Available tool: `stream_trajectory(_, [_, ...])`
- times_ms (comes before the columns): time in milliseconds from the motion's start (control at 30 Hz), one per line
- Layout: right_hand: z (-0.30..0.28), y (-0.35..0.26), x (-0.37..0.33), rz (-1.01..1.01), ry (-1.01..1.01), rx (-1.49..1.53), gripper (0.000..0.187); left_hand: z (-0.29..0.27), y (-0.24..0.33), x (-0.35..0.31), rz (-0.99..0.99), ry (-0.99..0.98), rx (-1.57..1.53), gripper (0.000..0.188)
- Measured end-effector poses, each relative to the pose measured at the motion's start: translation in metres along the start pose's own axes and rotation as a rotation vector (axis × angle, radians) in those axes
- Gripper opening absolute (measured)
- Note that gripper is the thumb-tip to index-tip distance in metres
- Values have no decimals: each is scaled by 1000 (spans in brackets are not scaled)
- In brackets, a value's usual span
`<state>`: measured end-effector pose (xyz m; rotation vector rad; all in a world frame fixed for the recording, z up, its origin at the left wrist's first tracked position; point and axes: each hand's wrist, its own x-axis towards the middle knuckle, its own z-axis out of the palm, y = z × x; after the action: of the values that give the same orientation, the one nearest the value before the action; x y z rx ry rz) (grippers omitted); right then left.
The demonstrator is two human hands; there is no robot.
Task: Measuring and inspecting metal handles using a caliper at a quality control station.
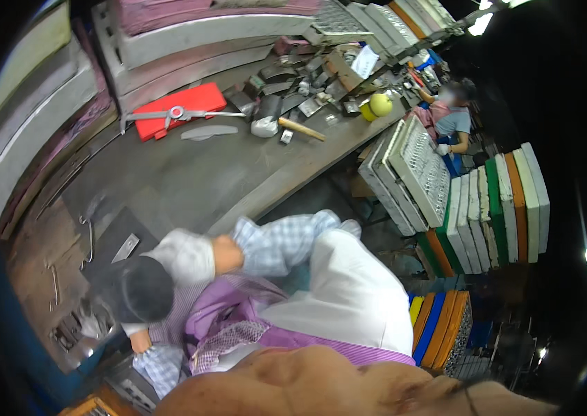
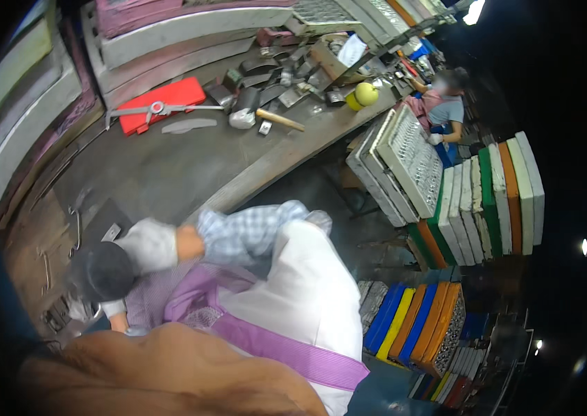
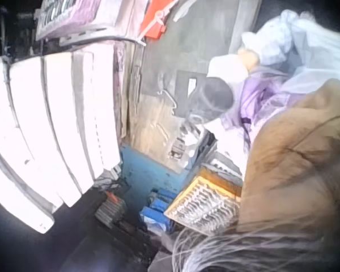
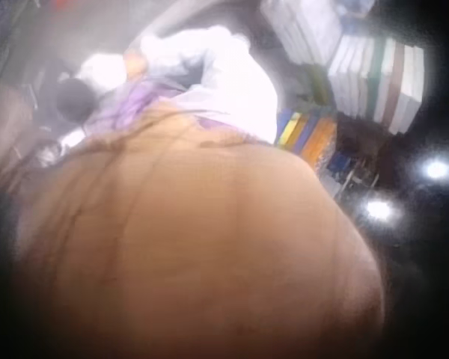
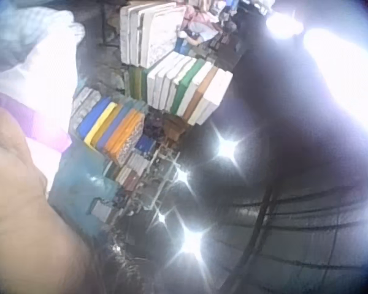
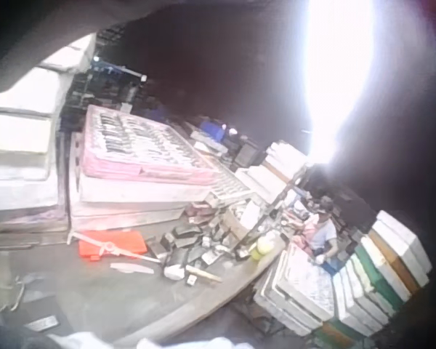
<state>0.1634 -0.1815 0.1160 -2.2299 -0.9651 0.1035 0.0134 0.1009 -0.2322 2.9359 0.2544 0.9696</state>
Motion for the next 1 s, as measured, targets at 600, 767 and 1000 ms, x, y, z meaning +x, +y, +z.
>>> stream_trajectory(600, [105, 24, 51, 238, -300, 430, 24, -194, 82, 132, -956, -129, -629, 39])
stream_trajectory(767, [125, 23, 60, 107, -234, 273, 22, -175, 71, 124, -808, -22, -417, 33])
stream_trajectory(1000, [118, 76, 64, 119, -90, 677, 22, -135, 98, 120, -596, -182, -323, 62])
